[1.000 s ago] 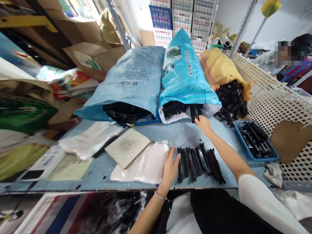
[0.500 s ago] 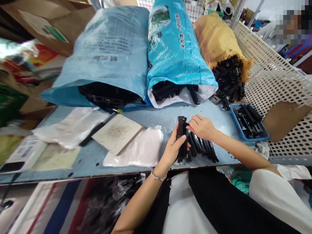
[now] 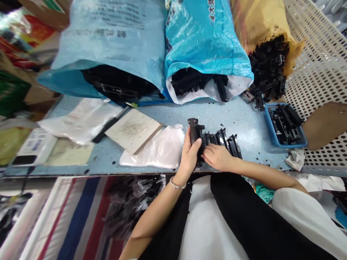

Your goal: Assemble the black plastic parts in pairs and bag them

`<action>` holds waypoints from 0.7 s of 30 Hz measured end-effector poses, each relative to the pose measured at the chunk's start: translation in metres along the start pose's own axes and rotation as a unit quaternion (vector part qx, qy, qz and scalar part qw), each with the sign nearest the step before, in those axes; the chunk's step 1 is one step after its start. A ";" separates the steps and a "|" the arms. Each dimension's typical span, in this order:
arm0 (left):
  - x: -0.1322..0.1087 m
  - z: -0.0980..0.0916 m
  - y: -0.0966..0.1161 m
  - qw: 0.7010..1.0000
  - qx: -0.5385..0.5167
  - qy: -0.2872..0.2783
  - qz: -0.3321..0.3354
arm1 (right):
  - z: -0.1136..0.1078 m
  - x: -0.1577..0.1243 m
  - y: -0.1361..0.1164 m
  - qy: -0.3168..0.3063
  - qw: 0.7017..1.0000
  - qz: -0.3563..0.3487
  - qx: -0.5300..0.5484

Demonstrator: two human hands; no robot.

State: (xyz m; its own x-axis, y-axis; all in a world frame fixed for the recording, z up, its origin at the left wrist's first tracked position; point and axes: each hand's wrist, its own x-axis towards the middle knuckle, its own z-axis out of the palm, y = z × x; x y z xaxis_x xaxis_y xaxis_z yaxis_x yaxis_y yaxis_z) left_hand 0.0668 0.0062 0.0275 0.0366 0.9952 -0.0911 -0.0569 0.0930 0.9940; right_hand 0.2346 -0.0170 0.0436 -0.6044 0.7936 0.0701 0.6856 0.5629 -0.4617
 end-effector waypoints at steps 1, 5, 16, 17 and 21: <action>-0.005 0.001 -0.003 1.000 0.010 0.006 0.002 | 0.004 -0.003 -0.001 -0.016 0.999 0.033 0.022; -0.022 0.007 -0.012 0.999 0.021 0.033 -0.009 | 0.011 -0.011 -0.005 -0.062 0.980 0.128 0.138; -0.005 -0.033 -0.040 0.980 0.196 0.012 -0.010 | 0.003 -0.063 0.033 0.121 0.942 0.313 0.025; -0.004 -0.033 -0.047 0.977 0.211 0.010 -0.025 | 0.006 -0.069 0.048 0.142 0.933 0.329 -0.016; -0.005 -0.013 -0.067 0.985 0.169 0.006 -0.035 | 0.011 -0.076 0.096 0.138 0.934 0.327 -0.028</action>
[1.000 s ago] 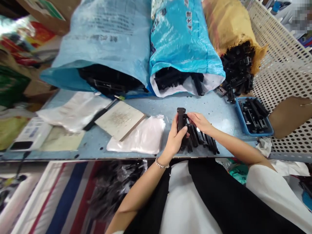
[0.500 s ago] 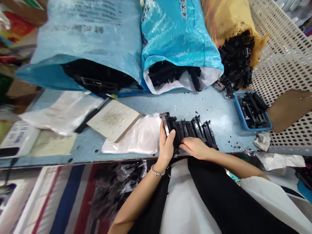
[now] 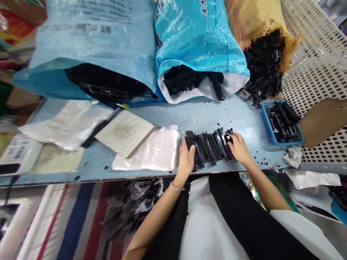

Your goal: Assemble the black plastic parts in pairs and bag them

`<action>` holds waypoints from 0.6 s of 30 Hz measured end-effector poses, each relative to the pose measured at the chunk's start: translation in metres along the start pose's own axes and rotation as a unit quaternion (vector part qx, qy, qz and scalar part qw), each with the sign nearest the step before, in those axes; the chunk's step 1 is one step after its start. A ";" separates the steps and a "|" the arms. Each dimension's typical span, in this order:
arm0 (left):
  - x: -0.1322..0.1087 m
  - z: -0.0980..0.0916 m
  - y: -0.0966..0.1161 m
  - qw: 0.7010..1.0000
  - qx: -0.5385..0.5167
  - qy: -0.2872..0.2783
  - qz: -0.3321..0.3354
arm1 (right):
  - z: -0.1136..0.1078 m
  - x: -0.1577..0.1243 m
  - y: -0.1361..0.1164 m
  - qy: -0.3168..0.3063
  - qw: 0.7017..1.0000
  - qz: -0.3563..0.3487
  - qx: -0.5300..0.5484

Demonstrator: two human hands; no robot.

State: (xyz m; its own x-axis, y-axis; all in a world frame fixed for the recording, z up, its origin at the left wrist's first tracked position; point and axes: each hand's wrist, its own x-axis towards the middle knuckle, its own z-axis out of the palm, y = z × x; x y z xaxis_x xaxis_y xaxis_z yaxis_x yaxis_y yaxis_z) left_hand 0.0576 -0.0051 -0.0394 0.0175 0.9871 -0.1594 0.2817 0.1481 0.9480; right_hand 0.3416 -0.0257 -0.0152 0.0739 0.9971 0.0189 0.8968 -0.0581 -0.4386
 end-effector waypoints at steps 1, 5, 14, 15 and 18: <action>0.000 0.006 0.001 0.999 -0.039 0.009 -0.009 | -0.003 0.005 0.000 0.003 1.000 -0.005 0.001; -0.003 0.011 0.014 0.954 -0.281 0.032 -0.101 | -0.024 0.004 -0.039 0.041 0.996 -0.042 0.060; -0.030 -0.009 0.027 0.968 -0.238 0.077 0.014 | 0.015 -0.032 -0.138 -0.226 0.893 0.018 0.388; -0.028 -0.018 0.021 0.983 -0.155 0.088 0.043 | 0.019 -0.028 -0.136 -0.227 0.881 0.044 0.413; -0.017 -0.054 0.004 0.979 0.121 0.119 0.111 | 0.021 -0.016 -0.131 -0.209 0.824 0.106 0.517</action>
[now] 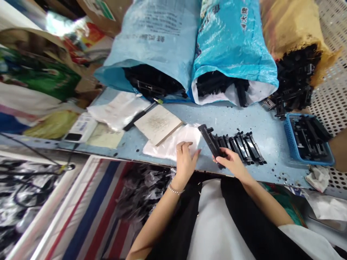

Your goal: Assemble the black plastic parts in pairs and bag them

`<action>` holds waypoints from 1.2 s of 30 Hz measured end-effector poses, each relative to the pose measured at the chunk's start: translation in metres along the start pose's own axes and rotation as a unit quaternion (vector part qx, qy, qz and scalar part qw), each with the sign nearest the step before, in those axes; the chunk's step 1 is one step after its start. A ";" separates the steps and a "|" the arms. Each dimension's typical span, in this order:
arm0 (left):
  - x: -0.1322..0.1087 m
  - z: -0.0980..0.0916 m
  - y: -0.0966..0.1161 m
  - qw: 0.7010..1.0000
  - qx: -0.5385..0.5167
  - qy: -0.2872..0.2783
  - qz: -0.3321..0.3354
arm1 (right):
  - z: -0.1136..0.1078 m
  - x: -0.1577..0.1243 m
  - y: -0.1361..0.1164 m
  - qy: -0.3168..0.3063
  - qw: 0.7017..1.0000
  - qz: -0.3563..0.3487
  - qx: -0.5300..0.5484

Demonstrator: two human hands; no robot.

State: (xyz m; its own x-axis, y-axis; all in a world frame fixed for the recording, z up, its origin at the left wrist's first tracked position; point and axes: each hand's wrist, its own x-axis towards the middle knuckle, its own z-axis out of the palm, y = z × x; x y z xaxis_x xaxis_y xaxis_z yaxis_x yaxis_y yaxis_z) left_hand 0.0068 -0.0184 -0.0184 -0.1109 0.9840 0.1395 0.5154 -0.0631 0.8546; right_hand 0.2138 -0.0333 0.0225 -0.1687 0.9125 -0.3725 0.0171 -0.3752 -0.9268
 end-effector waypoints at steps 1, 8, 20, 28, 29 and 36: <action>0.006 -0.008 -0.008 0.997 0.070 -0.007 0.020 | -0.001 0.003 -0.002 0.004 0.999 0.003 0.046; 0.046 -0.041 -0.030 0.989 0.014 -0.140 -0.053 | 0.016 0.016 -0.009 -0.006 0.980 0.031 0.199; 0.053 -0.049 -0.026 0.973 -0.093 -0.142 -0.154 | 0.060 0.062 -0.020 -0.089 0.931 0.080 0.346; 0.060 -0.052 -0.031 0.975 -0.073 -0.151 -0.149 | 0.073 0.080 -0.022 -0.048 0.917 0.068 0.391; 0.059 -0.052 -0.030 0.976 -0.069 -0.147 -0.146 | 0.073 0.080 -0.022 -0.055 0.915 0.066 0.395; 0.041 -0.074 -0.008 0.994 0.066 -0.050 0.078 | 0.088 0.088 0.002 0.000 0.919 0.086 0.385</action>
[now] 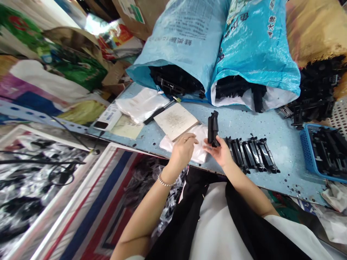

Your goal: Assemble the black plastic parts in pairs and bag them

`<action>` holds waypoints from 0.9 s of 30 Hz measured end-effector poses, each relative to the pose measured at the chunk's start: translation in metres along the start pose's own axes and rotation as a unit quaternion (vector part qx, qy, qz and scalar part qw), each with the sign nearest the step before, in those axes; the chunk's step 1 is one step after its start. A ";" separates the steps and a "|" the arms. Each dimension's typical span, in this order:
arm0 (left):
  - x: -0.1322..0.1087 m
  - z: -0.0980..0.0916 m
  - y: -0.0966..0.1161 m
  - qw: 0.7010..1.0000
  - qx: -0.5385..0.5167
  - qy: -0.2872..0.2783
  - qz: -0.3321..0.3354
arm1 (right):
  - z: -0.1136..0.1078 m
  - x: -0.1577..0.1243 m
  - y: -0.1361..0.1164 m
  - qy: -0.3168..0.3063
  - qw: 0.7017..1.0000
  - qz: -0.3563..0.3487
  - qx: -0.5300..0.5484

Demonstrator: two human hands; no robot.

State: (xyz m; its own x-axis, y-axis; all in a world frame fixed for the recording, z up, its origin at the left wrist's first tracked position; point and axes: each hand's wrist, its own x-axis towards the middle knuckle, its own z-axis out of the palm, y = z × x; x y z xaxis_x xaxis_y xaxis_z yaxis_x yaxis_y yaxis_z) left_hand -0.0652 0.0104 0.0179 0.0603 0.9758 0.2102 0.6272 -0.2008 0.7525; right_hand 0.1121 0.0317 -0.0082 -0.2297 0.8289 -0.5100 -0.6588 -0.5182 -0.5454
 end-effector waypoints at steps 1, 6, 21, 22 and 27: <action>-0.002 -0.005 0.002 0.998 0.053 -0.009 0.035 | 0.000 0.001 0.001 0.000 1.000 -0.006 0.000; 0.002 -0.007 -0.004 0.989 0.123 -0.073 0.045 | -0.013 -0.026 -0.015 -0.034 0.998 -0.015 -0.044; -0.043 0.001 0.022 0.981 0.029 -0.099 0.165 | -0.037 -0.048 0.002 -0.135 0.964 0.211 -0.092; -0.049 0.005 0.026 0.975 0.013 -0.124 0.182 | -0.032 -0.047 0.004 -0.101 0.974 0.157 -0.126; -0.065 0.005 0.037 0.969 -0.019 -0.148 0.197 | -0.010 -0.068 0.011 -0.134 0.911 -0.051 -0.387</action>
State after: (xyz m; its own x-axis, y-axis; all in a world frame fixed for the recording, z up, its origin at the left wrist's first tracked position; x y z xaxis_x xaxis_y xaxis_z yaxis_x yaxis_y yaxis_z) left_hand -0.0426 -0.0598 0.0290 0.5120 0.8042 0.3017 0.4813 -0.5595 0.6748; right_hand 0.1281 -0.0327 0.0141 -0.4309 0.8487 -0.3066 -0.0071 -0.3429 -0.9393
